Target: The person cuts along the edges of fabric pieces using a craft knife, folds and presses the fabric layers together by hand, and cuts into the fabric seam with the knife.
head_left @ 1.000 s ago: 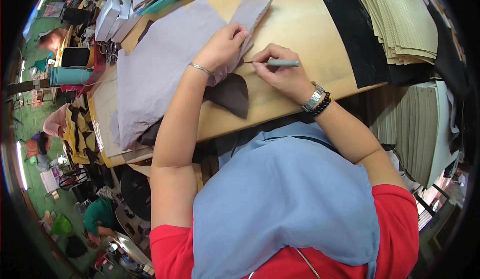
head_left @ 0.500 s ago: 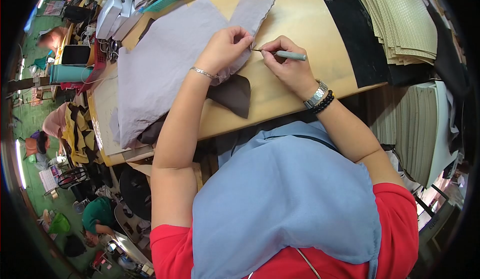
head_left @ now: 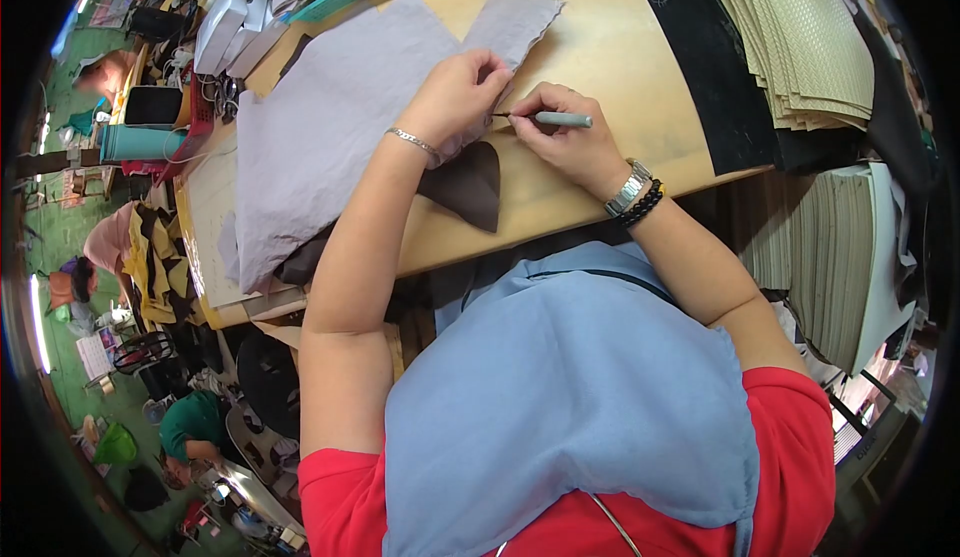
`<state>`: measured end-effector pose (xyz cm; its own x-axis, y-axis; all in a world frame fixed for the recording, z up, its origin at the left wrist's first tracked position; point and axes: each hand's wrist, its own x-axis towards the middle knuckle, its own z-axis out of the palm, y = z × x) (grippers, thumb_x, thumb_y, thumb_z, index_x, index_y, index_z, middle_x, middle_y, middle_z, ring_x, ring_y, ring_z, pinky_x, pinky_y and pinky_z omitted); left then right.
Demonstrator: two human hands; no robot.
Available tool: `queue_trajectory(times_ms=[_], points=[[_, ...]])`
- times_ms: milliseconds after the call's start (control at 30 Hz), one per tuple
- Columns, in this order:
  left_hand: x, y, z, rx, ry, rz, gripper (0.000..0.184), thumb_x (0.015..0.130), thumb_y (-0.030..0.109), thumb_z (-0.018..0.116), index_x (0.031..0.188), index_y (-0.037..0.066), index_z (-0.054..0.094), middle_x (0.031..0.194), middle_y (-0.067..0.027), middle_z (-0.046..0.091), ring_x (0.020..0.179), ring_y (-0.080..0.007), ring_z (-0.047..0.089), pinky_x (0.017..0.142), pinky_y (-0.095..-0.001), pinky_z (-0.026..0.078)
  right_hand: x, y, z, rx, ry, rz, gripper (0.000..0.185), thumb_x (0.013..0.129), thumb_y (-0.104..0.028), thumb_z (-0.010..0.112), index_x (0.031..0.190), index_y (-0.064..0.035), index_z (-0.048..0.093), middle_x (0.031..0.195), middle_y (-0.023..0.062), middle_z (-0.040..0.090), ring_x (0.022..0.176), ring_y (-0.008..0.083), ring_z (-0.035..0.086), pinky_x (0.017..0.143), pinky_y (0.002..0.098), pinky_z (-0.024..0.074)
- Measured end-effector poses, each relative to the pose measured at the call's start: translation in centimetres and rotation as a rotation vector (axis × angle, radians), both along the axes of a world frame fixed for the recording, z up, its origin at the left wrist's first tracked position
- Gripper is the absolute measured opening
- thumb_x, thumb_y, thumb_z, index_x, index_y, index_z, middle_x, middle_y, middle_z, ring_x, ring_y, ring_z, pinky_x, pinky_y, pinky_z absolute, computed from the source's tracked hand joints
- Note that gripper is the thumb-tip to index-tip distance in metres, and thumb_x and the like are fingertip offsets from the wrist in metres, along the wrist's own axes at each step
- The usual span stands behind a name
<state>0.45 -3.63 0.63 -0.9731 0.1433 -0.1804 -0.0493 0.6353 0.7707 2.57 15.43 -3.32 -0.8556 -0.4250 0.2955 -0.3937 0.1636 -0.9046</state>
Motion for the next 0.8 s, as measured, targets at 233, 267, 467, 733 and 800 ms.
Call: queue_trajectory(times_ms=[233, 267, 467, 733, 800], points=[[0.0, -0.1, -0.1, -0.086, 0.09, -0.018, 0.023, 0.097, 0.023, 0.058, 0.098, 0.0, 0.06, 0.081, -0.0098, 0.065, 0.074, -0.0171, 0.057, 0.069, -0.031, 0.048, 0.1, -0.2, 0.3, -0.057, -0.014, -0.064, 0.008, 0.078, -0.009, 0.07, 0.083, -0.0047, 0.065, 0.076, 0.0098, 0.067, 0.069, 0.0239, 0.063, 0.065, 0.034, 0.0506], [0.3, 0.1, 0.0, -0.064, 0.096, -0.009, 0.022, 0.096, 0.023, 0.059, 0.098, 0.001, 0.061, 0.082, -0.0094, 0.065, 0.074, -0.0181, 0.059, 0.071, -0.0325, 0.048, 0.1, -0.2, 0.3, -0.052, -0.01, -0.071, 0.008, 0.078, -0.008, 0.07, 0.083, -0.0048, 0.064, 0.076, 0.01, 0.066, 0.069, 0.024, 0.063, 0.065, 0.0342, 0.0505], [3.9, 0.6, 1.7, -0.637, 0.463, -0.082, 0.016, 0.087, 0.027, 0.068, 0.092, 0.011, 0.066, 0.085, -0.0023, 0.069, 0.081, -0.0218, 0.064, 0.08, -0.0398, 0.04, -0.1, -0.3, 0.6, -0.016, 0.054, -0.013, 0.008, 0.078, -0.009, 0.071, 0.084, -0.0066, 0.067, 0.077, 0.0083, 0.069, 0.07, 0.0252, 0.063, 0.066, 0.035, 0.0515], [7.4, -0.1, 0.2, -0.714, 0.558, 0.056, 0.015, 0.082, 0.031, 0.072, 0.082, 0.016, 0.072, 0.077, 0.0021, 0.065, 0.08, -0.0197, 0.062, 0.077, -0.0424, 0.032, 0.0, -0.3, 0.8, 0.003, 0.115, 0.013, 0.008, 0.078, -0.01, 0.072, 0.085, -0.0086, 0.069, 0.079, 0.0065, 0.07, 0.073, 0.0249, 0.066, 0.067, 0.0348, 0.0526], [7.2, -0.1, 0.1, -0.699, 0.51, 0.072, 0.015, 0.082, 0.031, 0.072, 0.08, 0.016, 0.073, 0.079, 0.0021, 0.066, 0.081, -0.0192, 0.062, 0.077, -0.0415, 0.032, 0.0, -0.2, 0.7, 0.003, 0.143, 0.026, 0.008, 0.078, -0.01, 0.071, 0.086, -0.0088, 0.069, 0.079, 0.0063, 0.07, 0.074, 0.0251, 0.066, 0.068, 0.0348, 0.0527]])
